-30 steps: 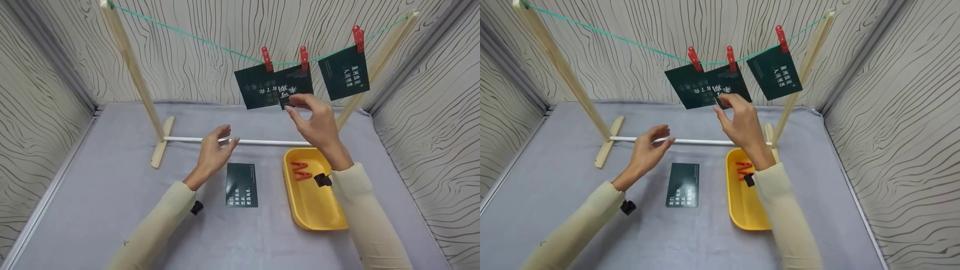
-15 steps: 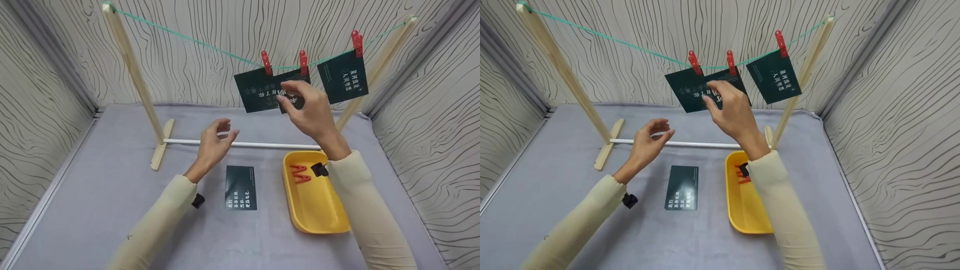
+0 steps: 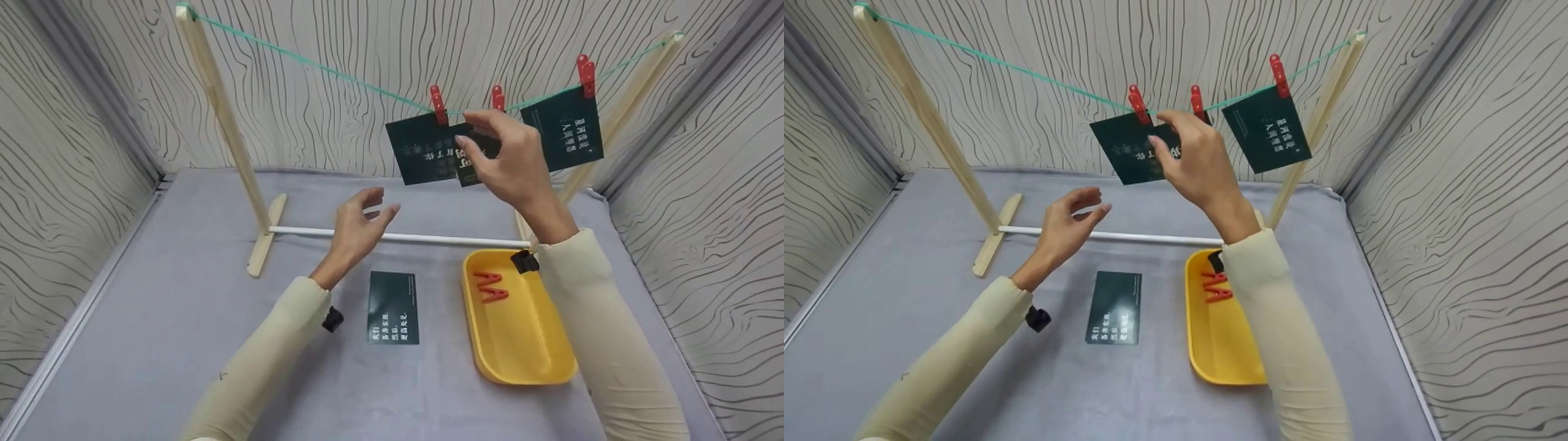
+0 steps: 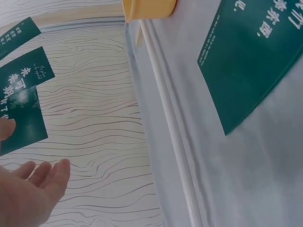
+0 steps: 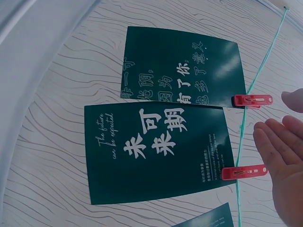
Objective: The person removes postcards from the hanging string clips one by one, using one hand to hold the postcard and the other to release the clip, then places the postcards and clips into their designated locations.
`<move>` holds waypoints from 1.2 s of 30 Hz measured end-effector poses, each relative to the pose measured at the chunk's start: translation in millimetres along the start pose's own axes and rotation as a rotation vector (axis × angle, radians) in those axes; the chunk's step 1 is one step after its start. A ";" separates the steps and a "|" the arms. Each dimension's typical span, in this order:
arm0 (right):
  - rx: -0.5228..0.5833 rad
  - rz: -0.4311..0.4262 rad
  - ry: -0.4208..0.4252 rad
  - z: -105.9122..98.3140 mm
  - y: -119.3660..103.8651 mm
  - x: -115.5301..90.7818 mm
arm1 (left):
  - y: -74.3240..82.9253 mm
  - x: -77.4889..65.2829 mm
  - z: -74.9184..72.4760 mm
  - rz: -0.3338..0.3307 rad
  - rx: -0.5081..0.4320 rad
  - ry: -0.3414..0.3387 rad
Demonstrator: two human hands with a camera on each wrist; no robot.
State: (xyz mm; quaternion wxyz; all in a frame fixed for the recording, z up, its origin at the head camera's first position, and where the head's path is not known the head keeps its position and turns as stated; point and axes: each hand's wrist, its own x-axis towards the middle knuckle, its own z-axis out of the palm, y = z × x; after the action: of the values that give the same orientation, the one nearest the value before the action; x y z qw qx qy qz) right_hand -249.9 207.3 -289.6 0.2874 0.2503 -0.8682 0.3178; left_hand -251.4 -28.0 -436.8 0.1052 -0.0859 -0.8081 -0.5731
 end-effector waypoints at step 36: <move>-0.056 0.065 -0.173 -5.6 -15.6 49.0 | 14.4 25.6 6.2 0.081 -0.054 -0.008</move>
State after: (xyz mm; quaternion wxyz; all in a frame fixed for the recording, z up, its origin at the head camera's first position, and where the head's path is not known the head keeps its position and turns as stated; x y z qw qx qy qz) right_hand -273.2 188.3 -247.5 0.2077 0.2404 -0.9059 0.2799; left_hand -272.8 -17.0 -418.9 0.1229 -0.1234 -0.7885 -0.5899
